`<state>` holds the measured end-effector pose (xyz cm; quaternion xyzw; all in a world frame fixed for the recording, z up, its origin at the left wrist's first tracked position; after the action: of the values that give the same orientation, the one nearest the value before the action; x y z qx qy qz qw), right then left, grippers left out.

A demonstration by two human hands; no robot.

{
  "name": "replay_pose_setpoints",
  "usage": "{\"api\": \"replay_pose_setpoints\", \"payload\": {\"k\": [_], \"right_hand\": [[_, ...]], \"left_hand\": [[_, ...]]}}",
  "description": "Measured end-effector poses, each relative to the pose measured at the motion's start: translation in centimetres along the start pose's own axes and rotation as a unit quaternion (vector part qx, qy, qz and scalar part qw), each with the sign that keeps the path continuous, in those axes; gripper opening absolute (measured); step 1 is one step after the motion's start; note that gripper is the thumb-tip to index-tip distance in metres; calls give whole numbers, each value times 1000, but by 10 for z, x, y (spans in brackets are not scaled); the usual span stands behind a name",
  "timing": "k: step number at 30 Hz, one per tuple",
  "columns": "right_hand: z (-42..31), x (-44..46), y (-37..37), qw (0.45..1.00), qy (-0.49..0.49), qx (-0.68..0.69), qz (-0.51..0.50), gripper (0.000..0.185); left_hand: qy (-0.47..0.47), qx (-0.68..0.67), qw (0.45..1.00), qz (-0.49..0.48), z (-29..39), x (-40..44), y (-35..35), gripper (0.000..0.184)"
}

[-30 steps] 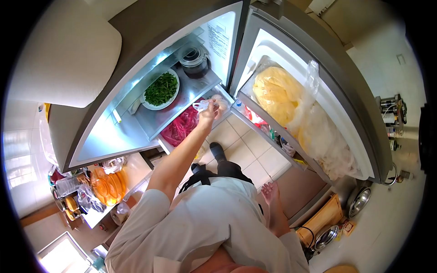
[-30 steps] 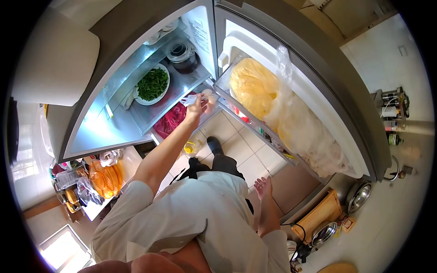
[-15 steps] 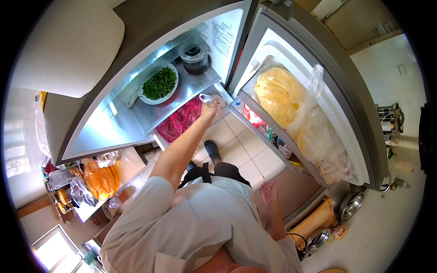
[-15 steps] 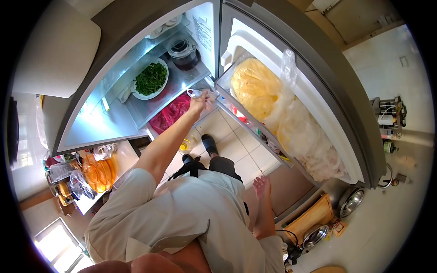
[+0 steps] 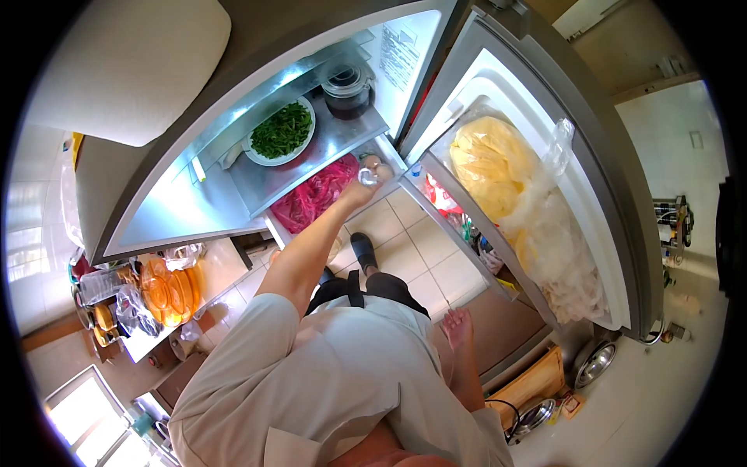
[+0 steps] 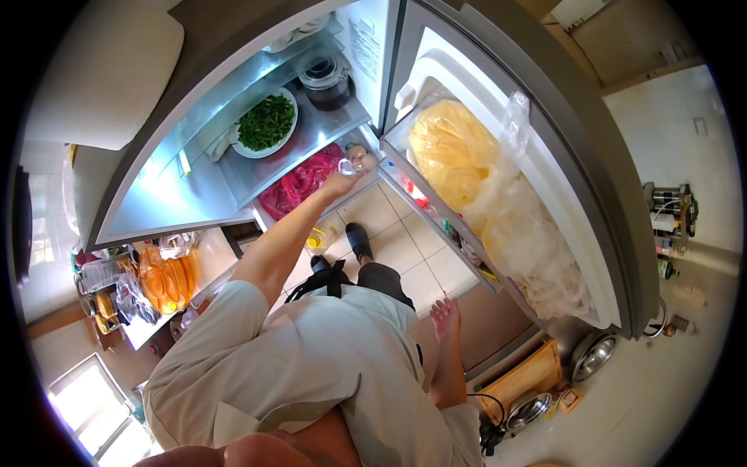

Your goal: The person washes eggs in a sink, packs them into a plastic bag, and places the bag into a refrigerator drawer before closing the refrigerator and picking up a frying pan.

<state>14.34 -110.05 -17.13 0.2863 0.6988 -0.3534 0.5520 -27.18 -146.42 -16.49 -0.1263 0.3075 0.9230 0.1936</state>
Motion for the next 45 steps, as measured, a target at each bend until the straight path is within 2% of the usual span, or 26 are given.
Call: {"api": "replay_pose_setpoints", "payload": {"k": [1, 3, 5, 7, 10, 13, 14, 17, 19, 21, 23, 25, 28, 31, 34, 37, 40, 45], "right_hand": [[-2, 1, -4, 1000, -2, -3, -19, 41], [-7, -3, -16, 999, 15, -35, -5, 41], [-12, -5, -30, 998, 25, -66, 6, 43], [-16, -4, -40, 995, 29, -94, 16, 47], [-25, 5, -60, 983, 42, -178, 30, 52], [-32, 0, -115, 947, 78, -307, 42, 46], [-33, -1, -136, 929, 114, -351, 14, 42], [-24, 5, -210, 861, 248, -431, -111, 38], [-18, -9, -269, 749, 366, -538, -124, 49], [-11, -43, -334, 685, 431, -579, -100, 67], [-10, -86, -397, 575, 496, -642, -110, 83], [-10, -81, -433, 462, 597, -652, -68, 90], [-10, -63, -467, 468, 557, -685, -30, 91], [-9, -38, -486, 407, 583, -703, 8, 72], [-13, -17, -492, 428, 595, -680, -24, 45], [-17, -4, -501, 481, 553, -680, -34, 28], [-21, 32, -503, 618, 481, -617, -73, 24], [-16, -6, -503, 574, 533, -617, -73, 22]], "left_hand": [[-12, 5, 1000, -8, 5, -4, 3, 64], [-33, 30, 999, -19, -28, 8, -14, 71], [-32, 51, 998, -4, -32, 5, -15, 76], [-7, 70, 997, 37, 13, -28, 9, 78], [-37, 3, 992, 117, 81, -77, 53, 76], [-121, -35, 974, 188, 70, -84, 48, 69], [-135, -33, 975, 175, 69, -89, 46, 68], [-169, -10, 974, 150, 64, -107, 43, 66], [-183, 4, 973, 140, 60, -120, 45, 64], [-202, 7, 970, 131, 54, -133, 47, 62], [-225, 0, 966, 125, 47, -150, 51, 60], [-193, -42, 969, 147, 42, -172, 57, 56], [-146, -51, 973, 173, 33, -209, 70, 51], [-107, -25, 973, 204, 11, -241, 80, 47], [-80, -4, 969, 234, -4, -262, 87, 43], [-74, 13, 966, 247, -15, -272, 89, 41], [-66, 21, 967, 246, -15, -279, 88, 40], [-66, 18, 968, 243, -26, -280, 77, 39]]}}
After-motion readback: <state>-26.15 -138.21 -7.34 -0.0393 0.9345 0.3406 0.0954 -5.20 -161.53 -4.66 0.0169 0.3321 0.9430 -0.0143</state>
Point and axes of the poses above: each hand's wrist, its own x-axis towards the middle knuckle, its own y-axis out of the back of the hand, z = x × y, the point moved 3 cm from there along x, towards the middle knuckle, and after that the axes turned 14 degrees about -y, right-handed, at the moved point
